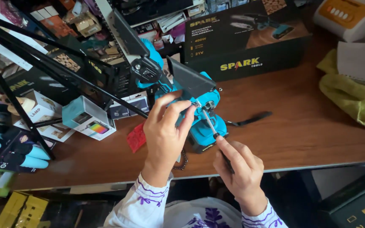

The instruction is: Assembling a mini handheld chainsaw by installing the guide bar and chain and tightening the cover with a screwdriver.

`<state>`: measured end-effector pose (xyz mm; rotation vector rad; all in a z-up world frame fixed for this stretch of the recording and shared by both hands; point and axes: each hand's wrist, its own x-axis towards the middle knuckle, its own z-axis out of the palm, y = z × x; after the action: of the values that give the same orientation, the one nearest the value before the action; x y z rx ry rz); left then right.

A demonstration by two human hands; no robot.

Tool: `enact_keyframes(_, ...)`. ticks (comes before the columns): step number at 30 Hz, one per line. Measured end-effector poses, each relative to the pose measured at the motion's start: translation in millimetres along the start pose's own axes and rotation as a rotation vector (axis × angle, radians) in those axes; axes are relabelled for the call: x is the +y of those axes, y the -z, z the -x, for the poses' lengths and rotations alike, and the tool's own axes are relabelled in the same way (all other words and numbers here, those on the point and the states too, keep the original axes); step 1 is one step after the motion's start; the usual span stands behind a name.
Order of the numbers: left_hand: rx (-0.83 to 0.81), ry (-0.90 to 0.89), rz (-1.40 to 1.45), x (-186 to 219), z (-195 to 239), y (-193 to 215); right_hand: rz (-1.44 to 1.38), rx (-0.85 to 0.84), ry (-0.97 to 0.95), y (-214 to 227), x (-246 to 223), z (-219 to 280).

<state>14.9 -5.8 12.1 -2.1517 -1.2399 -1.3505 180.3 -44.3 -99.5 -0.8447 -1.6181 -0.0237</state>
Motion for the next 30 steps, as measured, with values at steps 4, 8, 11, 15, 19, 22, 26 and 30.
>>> enact_keyframes(4, -0.010, 0.002, -0.004, -1, 1, 1, -0.002, 0.004, 0.019, -2, -2, -2)
enact_keyframes(8, -0.030, 0.003, 0.010, 0, 0, 3, 0.002, -0.010, 0.015, -4, -3, -4)
enact_keyframes(11, -0.036, 0.003, 0.025, -1, 0, 5, -0.001, -0.023, 0.019, -4, -4, -6)
enact_keyframes(15, -0.053, 0.007, 0.054, 0, -1, 8, 0.009, -0.016, 0.019, -6, -3, -7)
enact_keyframes(19, -0.054, 0.003, 0.058, -2, 1, 7, -0.001, -0.032, 0.011, -5, -4, -7)
enact_keyframes(22, -0.055, 0.000, 0.051, -2, 1, 7, 0.002, -0.010, 0.016, -6, -4, -6)
enact_keyframes(26, -0.039, 0.000, 0.071, -7, 3, 3, 0.009, -0.006, -0.001, -7, -2, -5)
enact_keyframes(30, -0.035, 0.080, 0.102, -11, 9, 0, 0.004, -0.015, -0.003, -5, -2, -2)
